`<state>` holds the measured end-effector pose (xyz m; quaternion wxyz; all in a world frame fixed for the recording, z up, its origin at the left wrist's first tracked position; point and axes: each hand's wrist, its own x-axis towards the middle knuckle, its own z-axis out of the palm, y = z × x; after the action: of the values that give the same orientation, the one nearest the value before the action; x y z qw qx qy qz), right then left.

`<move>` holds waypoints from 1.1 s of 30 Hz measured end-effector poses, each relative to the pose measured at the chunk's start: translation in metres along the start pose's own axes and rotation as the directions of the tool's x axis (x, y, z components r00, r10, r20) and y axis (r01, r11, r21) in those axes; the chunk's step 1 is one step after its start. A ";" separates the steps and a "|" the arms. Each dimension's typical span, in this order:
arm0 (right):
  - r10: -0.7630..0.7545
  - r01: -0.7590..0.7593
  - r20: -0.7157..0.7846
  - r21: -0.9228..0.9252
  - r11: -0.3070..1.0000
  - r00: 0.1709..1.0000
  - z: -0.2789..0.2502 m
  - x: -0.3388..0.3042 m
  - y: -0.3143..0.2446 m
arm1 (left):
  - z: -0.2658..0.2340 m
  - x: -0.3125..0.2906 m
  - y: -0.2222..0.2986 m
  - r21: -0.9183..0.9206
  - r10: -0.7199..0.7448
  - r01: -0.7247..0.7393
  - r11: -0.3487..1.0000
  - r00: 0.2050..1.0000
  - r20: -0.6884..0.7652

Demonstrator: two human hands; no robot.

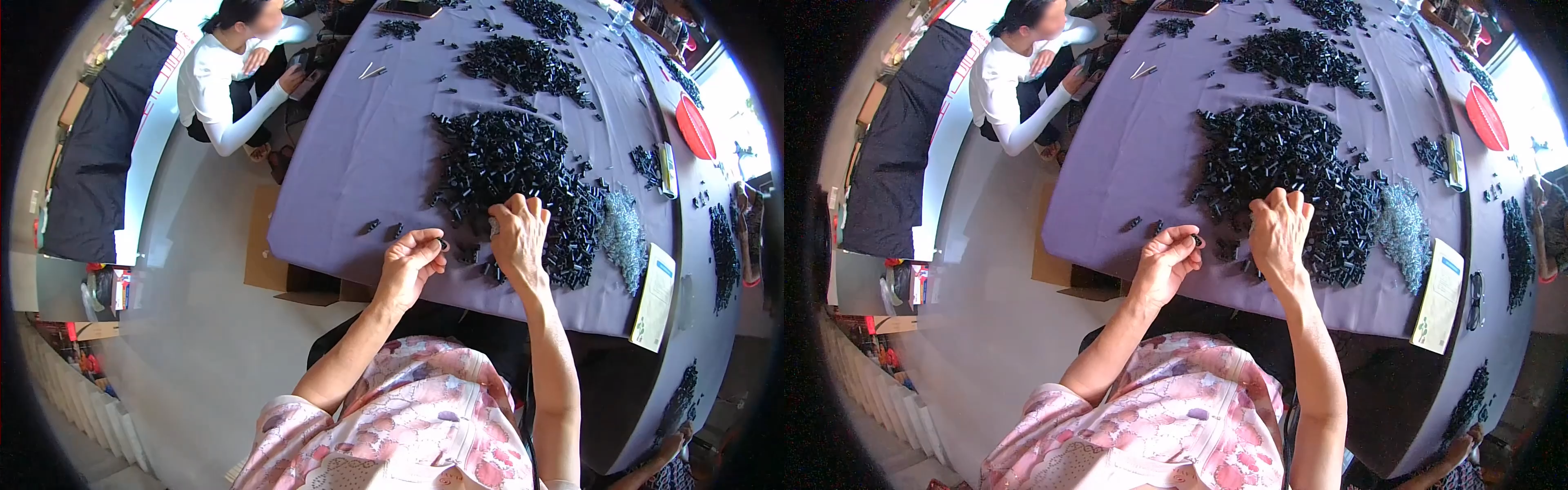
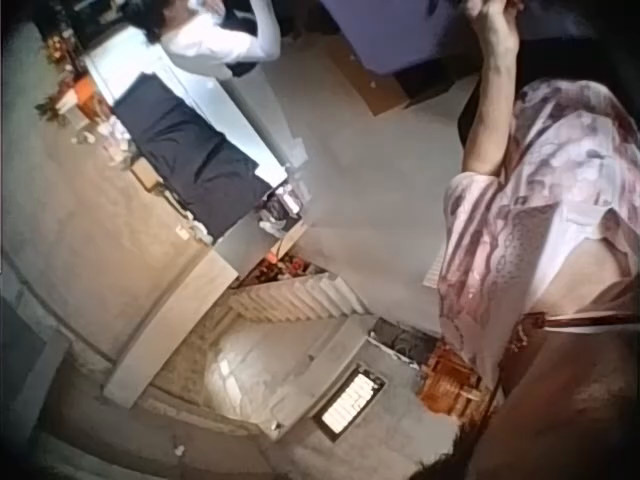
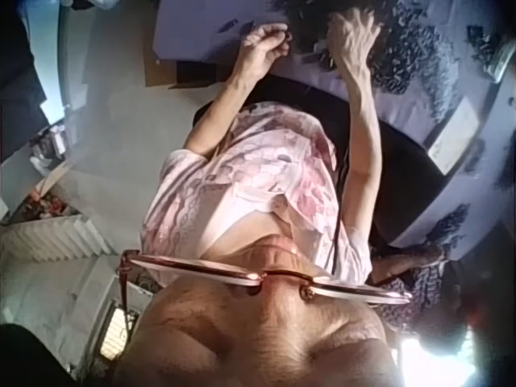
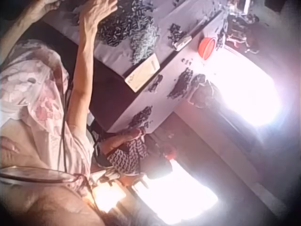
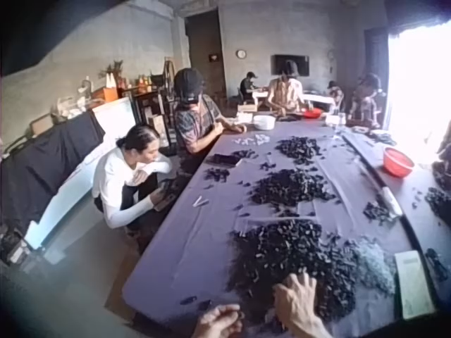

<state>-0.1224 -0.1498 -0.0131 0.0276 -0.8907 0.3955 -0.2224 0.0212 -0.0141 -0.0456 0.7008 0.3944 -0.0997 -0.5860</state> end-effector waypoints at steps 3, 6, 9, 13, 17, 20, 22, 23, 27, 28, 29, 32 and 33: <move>0.004 -0.004 0.006 -0.001 1.000 1.000 0.000 -0.001 0.000 | -0.001 0.001 0.000 -0.001 -0.004 0.004 1.000 1.000 -0.001; 0.010 -0.011 0.022 0.020 1.000 1.000 -0.004 -0.003 0.000 | -0.001 0.000 0.000 -0.003 -0.005 0.005 1.000 1.000 0.000; 0.023 -0.023 -0.004 0.036 0.999 1.000 -0.008 -0.006 0.002 | -0.002 0.000 0.000 -0.006 -0.008 0.008 1.000 1.000 0.000; 0.010 -0.012 0.023 0.101 0.995 1.000 -0.015 -0.009 -0.001 | -0.003 0.002 -0.001 -0.012 -0.005 0.005 1.000 1.000 0.017; -0.033 0.029 0.073 0.064 0.998 0.997 -0.017 -0.014 -0.010 | -0.002 0.001 -0.001 -0.006 -0.004 0.004 1.000 1.000 -0.001; -0.018 0.011 0.084 0.077 0.997 0.996 -0.013 -0.016 -0.009 | 0.001 0.001 0.000 -0.008 -0.006 0.006 1.000 1.000 -0.004; -0.011 0.006 0.084 0.068 0.998 0.996 -0.014 -0.015 -0.008 | 0.001 0.001 0.001 -0.010 0.000 0.000 1.000 1.000 -0.013; -0.005 0.000 0.041 0.112 0.994 0.999 -0.016 -0.015 -0.007 | 0.002 0.001 0.001 -0.009 0.000 0.000 1.000 1.000 -0.010; 0.049 -0.051 0.013 0.291 0.955 0.999 -0.022 -0.014 -0.008 | 0.000 -0.001 0.003 0.002 -0.008 0.008 1.000 1.000 -0.008; 0.091 -0.107 0.060 0.386 0.916 0.994 -0.024 -0.013 -0.010 | 0.001 -0.001 0.004 0.012 -0.012 0.012 1.000 1.000 -0.003; 0.107 -0.169 0.149 0.517 0.839 0.983 -0.030 -0.014 -0.012 | 0.001 -0.001 0.005 0.013 -0.012 0.012 1.000 1.000 -0.004; 0.098 -0.254 0.257 0.696 0.672 0.961 -0.028 -0.021 -0.017 | 0.006 0.001 0.007 0.106 -0.062 0.056 0.993 0.997 0.052; 0.095 -0.254 0.258 0.698 0.670 0.961 -0.029 -0.022 -0.020 | 0.009 0.001 0.006 0.141 -0.082 0.071 0.987 0.994 0.071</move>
<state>-0.1334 -0.1166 0.0090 0.4379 -0.7823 0.3541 -0.2662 0.0203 -0.0186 -0.0360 0.6445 0.4227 -0.1514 -0.6188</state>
